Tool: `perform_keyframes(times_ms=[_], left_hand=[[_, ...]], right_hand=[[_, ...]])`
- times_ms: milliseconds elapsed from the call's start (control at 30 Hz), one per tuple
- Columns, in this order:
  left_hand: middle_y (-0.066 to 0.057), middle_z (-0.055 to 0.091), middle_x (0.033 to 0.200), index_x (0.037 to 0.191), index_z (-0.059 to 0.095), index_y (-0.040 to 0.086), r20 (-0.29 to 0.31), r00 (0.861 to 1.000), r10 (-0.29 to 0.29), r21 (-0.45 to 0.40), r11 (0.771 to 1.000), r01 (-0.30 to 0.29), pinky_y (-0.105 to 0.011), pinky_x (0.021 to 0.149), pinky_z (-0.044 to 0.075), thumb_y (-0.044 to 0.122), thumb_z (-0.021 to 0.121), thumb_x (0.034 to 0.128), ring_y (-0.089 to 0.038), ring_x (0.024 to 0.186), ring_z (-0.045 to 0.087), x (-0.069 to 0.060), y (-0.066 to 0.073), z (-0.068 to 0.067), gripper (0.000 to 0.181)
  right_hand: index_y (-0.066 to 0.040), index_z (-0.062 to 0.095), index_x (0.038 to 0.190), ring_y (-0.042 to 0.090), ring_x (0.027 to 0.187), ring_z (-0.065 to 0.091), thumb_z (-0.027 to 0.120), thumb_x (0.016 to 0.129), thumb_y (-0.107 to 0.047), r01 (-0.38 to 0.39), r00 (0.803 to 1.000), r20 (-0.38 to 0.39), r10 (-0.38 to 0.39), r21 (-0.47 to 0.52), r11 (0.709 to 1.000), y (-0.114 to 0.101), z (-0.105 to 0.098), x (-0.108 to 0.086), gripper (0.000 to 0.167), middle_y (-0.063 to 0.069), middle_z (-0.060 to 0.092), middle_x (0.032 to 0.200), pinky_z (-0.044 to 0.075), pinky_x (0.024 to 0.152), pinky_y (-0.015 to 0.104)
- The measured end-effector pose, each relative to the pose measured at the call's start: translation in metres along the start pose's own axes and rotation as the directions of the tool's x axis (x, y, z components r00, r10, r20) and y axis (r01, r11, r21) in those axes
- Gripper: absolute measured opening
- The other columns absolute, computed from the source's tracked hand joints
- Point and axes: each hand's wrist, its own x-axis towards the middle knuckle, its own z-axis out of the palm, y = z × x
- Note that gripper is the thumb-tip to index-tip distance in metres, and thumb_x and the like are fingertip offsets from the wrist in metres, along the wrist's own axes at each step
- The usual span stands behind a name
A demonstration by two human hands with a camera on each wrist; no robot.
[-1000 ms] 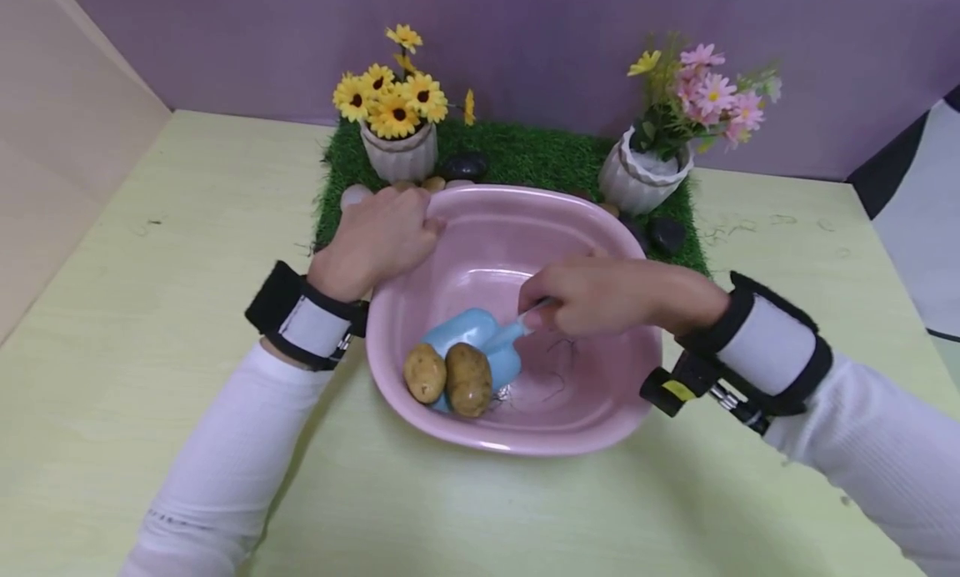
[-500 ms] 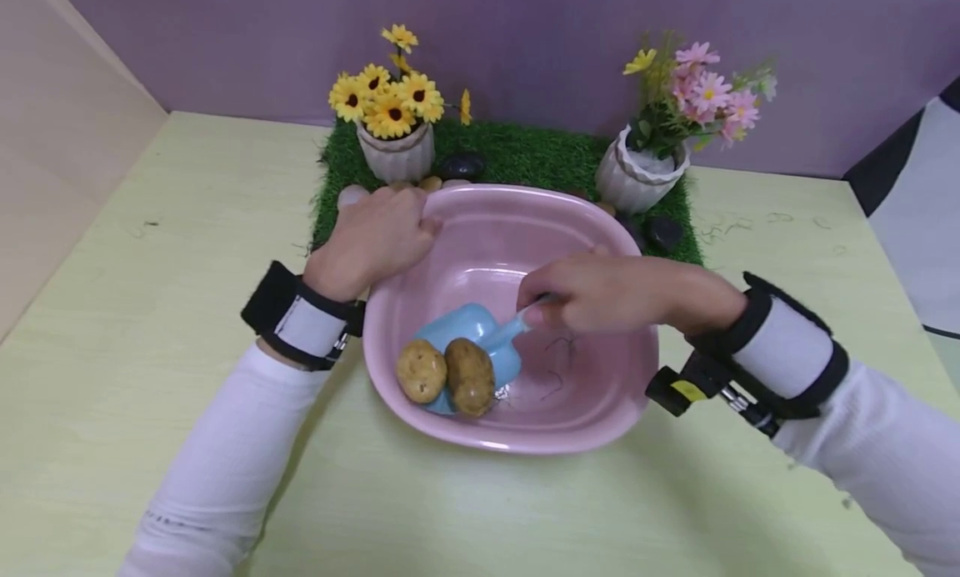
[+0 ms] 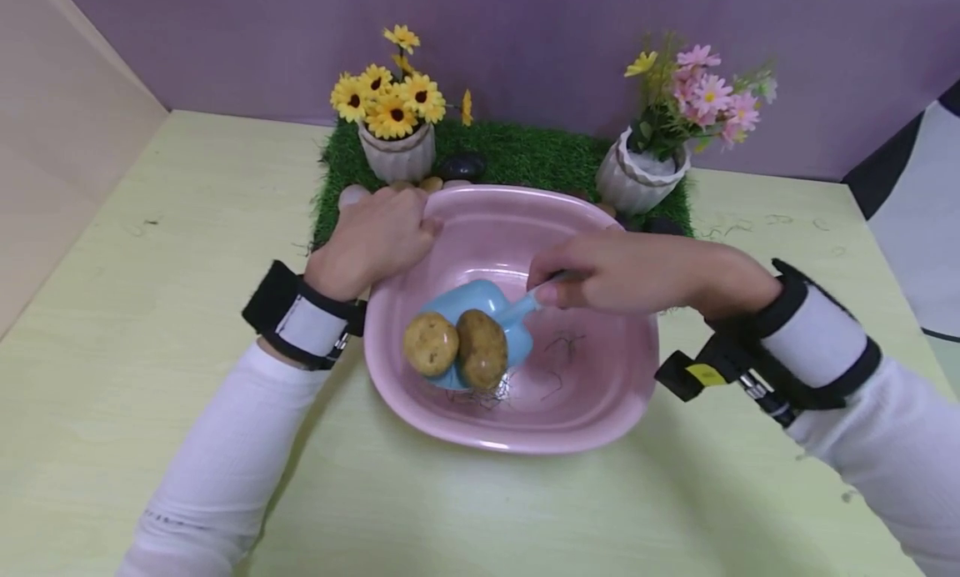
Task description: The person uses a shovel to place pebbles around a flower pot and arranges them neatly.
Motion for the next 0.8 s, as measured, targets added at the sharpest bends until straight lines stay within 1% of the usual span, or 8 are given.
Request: perform_keyframes(times_ms=[133, 300, 533, 700, 800], left_hand=[[-0.012, 0.057, 0.091, 0.119, 0.056, 0.004, 0.001, 1.000, -0.008, 0.005, 1.000, 0.008, -0.040, 0.056, 0.051, 0.026, 0.043, 0.1002, -0.027, 0.081, 0.057, 0.000, 0.000, 0.000, 0.032], [-0.013, 0.057, 0.092, 0.117, 0.057, 0.004, 0.004, 1.000, -0.015, 0.000, 1.000, 0.015, -0.040, 0.056, 0.051, 0.026, 0.043, 0.1000, -0.027, 0.082, 0.056, 0.000, 0.001, 0.000, 0.030], [-0.014, 0.057, 0.096, 0.119, 0.056, 0.004, 0.013, 1.000, -0.023, 0.003, 1.000, 0.023, -0.041, 0.057, 0.051, 0.027, 0.042, 0.1015, -0.027, 0.083, 0.056, 0.000, 0.002, 0.000, 0.032], [-0.013, 0.057, 0.096, 0.121, 0.055, 0.004, 0.019, 0.999, -0.030, 0.005, 1.000, 0.030, -0.039, 0.057, 0.051, 0.027, 0.042, 0.1017, -0.026, 0.083, 0.056, 0.000, 0.002, 0.000, 0.033], [-0.014, 0.057, 0.097, 0.122, 0.055, 0.003, 0.011, 1.000, -0.029, 0.005, 1.000, 0.029, -0.039, 0.056, 0.051, 0.025, 0.043, 0.1010, -0.027, 0.084, 0.056, 0.000, 0.002, 0.001, 0.033]], right_hand=[[-0.031, 0.062, 0.116, 0.009, 0.101, 0.057, 0.048, 0.104, -0.024, -0.027, 1.000, -0.011, 0.027, -0.009, 1.000, 0.002, -0.007, -0.004, 0.019, -0.008, 0.062, 0.113, 0.050, 0.084, 0.026], [-0.030, 0.062, 0.116, 0.010, 0.100, 0.058, 0.048, 0.104, -0.023, -0.027, 0.999, -0.029, 0.027, -0.006, 1.000, 0.005, -0.012, -0.006, 0.020, -0.007, 0.063, 0.114, 0.051, 0.082, 0.026], [-0.024, 0.061, 0.120, 0.011, 0.097, 0.061, 0.045, 0.105, -0.023, -0.065, 0.998, -0.026, 0.066, 0.025, 0.998, 0.007, -0.021, -0.007, 0.022, -0.002, 0.063, 0.113, 0.052, 0.080, 0.026], [-0.023, 0.061, 0.123, 0.014, 0.102, 0.060, 0.045, 0.105, -0.025, -0.104, 0.993, -0.062, 0.105, 0.007, 0.995, 0.008, -0.029, -0.006, 0.024, -0.001, 0.061, 0.116, 0.051, 0.084, 0.028], [-0.023, 0.061, 0.124, 0.016, 0.105, 0.059, 0.044, 0.106, -0.028, -0.133, 0.989, -0.066, 0.132, 0.001, 0.991, 0.010, -0.034, -0.006, 0.025, -0.001, 0.061, 0.118, 0.051, 0.088, 0.033]])
